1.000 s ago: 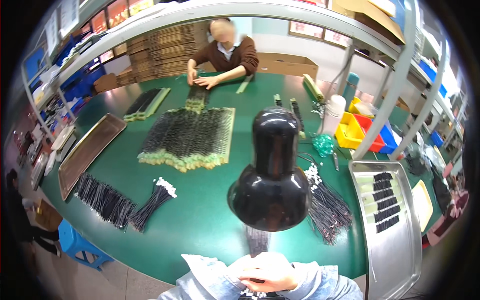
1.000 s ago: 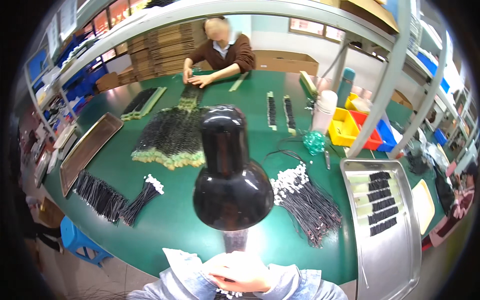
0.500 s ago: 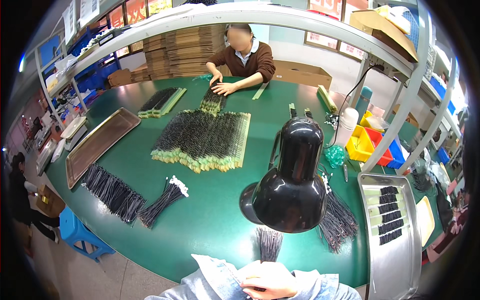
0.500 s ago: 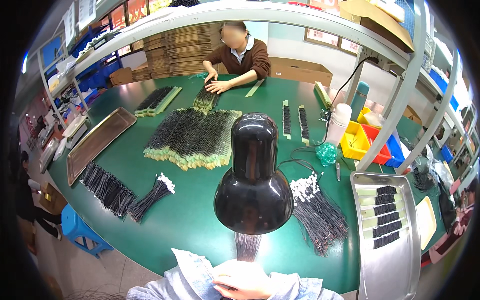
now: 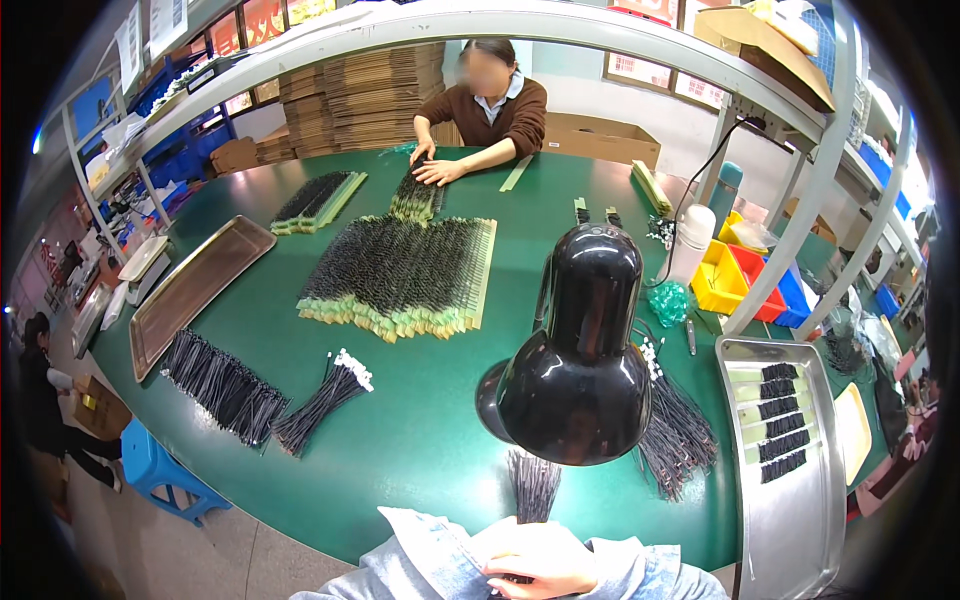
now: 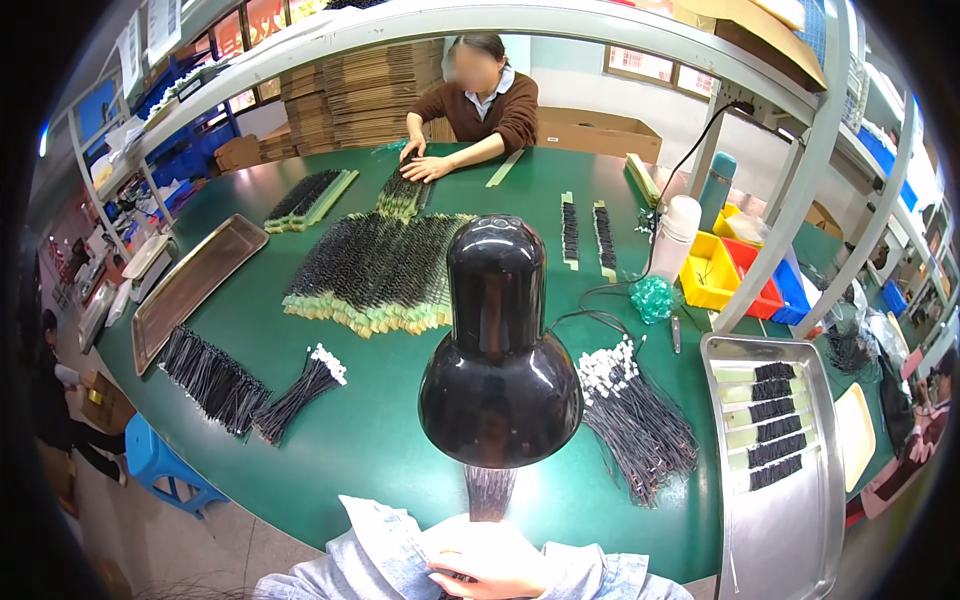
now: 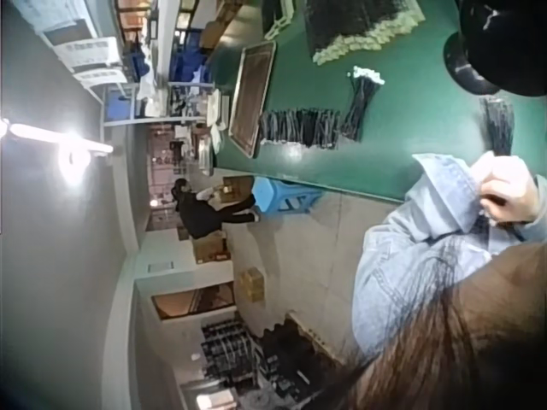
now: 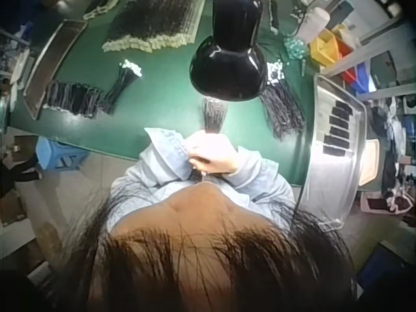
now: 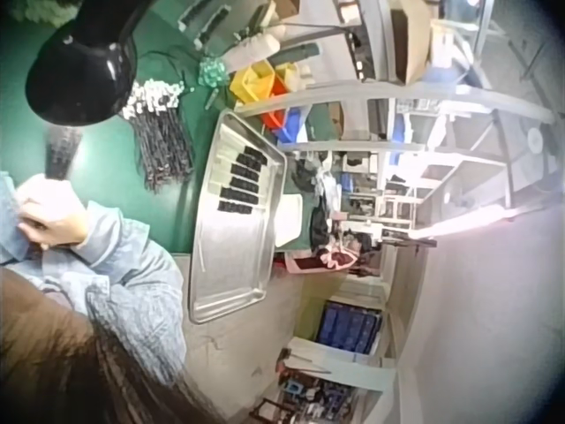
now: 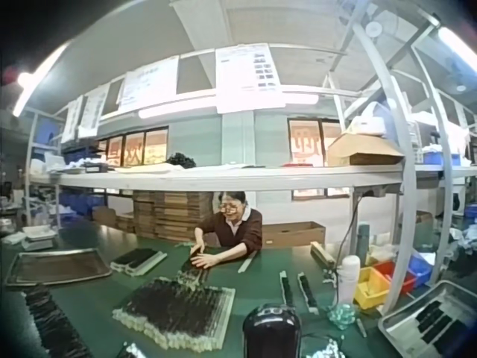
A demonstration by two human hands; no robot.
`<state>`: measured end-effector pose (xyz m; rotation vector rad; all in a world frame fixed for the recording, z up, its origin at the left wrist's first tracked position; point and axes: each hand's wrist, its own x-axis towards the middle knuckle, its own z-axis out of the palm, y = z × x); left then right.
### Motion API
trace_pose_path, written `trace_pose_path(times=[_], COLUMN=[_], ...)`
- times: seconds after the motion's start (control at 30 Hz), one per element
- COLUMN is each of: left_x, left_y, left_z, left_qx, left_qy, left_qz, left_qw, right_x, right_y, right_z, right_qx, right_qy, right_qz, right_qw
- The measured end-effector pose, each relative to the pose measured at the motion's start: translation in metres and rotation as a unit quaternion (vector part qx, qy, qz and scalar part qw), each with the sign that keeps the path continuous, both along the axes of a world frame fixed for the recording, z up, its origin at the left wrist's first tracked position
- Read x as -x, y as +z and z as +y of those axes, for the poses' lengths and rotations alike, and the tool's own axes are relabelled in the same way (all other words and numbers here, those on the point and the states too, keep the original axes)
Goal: Bundling and organizing small electronic components and placing them into a metal tray at a workbench.
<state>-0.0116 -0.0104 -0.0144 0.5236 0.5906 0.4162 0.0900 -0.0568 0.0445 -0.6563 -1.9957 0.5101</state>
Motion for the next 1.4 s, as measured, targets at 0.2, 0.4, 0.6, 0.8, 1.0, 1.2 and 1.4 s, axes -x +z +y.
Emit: trace_pose_path(times=[0.2,0.4,0.6,0.8,1.0,1.2,1.4], left_x=[-0.002,-0.003,-0.006,-0.003,0.003,-0.002,0.0], left_y=[0.005,0.006,0.01,-0.01,-0.018,-0.027,-0.023], left_z=[0.004,0.004,0.003,-0.004,-0.004,-0.004,-0.003], left_qx=[0.026,0.06,0.086,0.117,0.14,0.148,0.11], left_qy=[0.007,0.007,0.004,-0.02,-0.03,-0.048,-0.033], left_qz=[0.022,0.039,0.058,0.036,-0.052,-0.07,-0.058], left_qw=[0.999,0.997,0.995,0.992,0.988,0.985,0.992], right_x=[-0.004,-0.003,-0.015,-0.032,-0.021,-0.012,-0.002], right_y=[-0.001,-0.005,0.001,0.075,0.086,0.077,0.079], right_z=[-0.002,-0.005,-0.004,-0.018,-0.027,-0.018,-0.02], right_qx=[0.008,0.016,0.035,0.139,0.073,-0.06,-0.029], right_qy=[-0.006,-0.016,-0.018,0.096,0.129,0.132,0.141], right_qz=[0.013,-0.019,0.088,0.326,0.298,0.336,0.338], right_qw=[1.0,1.0,0.995,0.93,0.943,0.93,0.93])
